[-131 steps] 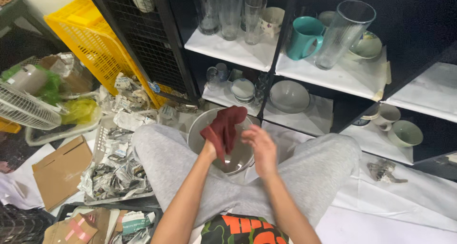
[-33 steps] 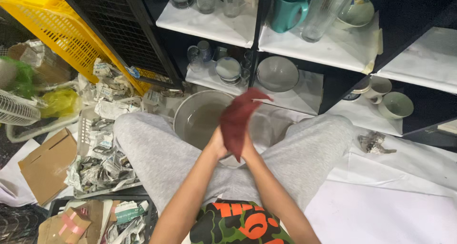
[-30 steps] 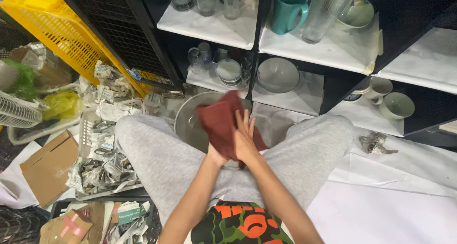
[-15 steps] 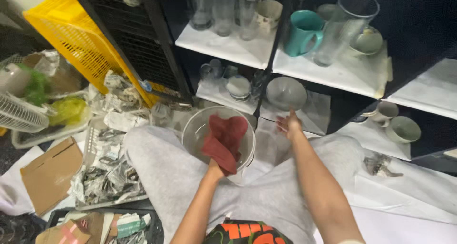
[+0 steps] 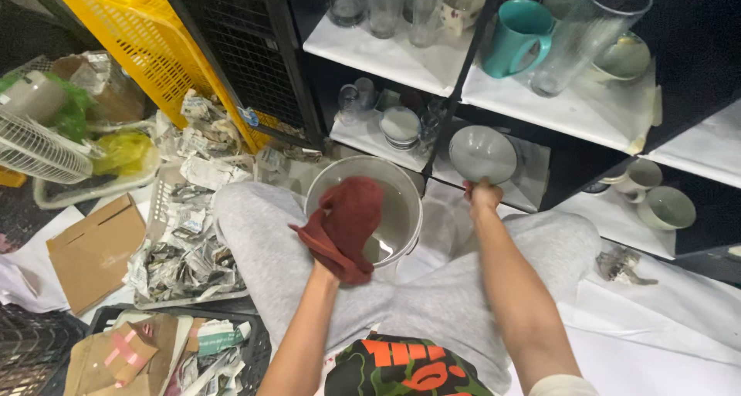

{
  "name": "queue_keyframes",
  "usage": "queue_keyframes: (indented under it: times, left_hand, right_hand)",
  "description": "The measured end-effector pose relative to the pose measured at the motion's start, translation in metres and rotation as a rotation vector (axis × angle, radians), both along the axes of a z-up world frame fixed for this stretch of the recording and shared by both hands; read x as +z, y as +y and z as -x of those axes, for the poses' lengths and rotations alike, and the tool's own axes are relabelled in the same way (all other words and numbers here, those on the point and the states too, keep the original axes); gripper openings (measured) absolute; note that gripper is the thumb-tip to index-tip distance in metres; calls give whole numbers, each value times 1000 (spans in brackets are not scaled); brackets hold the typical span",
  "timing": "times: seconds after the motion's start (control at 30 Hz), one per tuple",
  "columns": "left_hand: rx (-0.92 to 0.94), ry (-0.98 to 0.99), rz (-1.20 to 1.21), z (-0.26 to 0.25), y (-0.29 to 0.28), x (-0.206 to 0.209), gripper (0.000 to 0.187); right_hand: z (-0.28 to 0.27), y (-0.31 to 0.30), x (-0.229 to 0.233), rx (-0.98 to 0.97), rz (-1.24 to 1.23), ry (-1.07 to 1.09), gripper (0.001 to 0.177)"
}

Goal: The person washes a glass in a bucket of water, then dries it with a cloth and places it on a shelf. They repeat this process with a bowl and a cup, wiping each item dry before storing them.

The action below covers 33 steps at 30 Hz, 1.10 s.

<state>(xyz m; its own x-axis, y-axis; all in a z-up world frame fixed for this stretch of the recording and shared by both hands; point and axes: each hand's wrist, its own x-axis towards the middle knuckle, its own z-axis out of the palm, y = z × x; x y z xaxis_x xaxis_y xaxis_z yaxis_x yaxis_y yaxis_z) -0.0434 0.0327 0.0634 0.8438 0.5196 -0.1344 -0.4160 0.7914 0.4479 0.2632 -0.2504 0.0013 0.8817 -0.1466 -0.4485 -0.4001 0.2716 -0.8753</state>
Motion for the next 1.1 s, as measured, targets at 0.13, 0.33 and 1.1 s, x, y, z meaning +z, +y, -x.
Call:
queue_keyframes:
  times: [0.13,0.33,1.1]
  left_hand:
    - [-210,2,-13,-14,-14,3,56]
    - [-440,20,19,-27,-22,5,58]
    - [-375,319,15,-51,-13,-50,61]
  right_hand:
    - [6,-14,5,-66,33,-23,22]
    - [37,-28,40,-76,118,-127,24]
    - [188,43,80,775,318,-461,30]
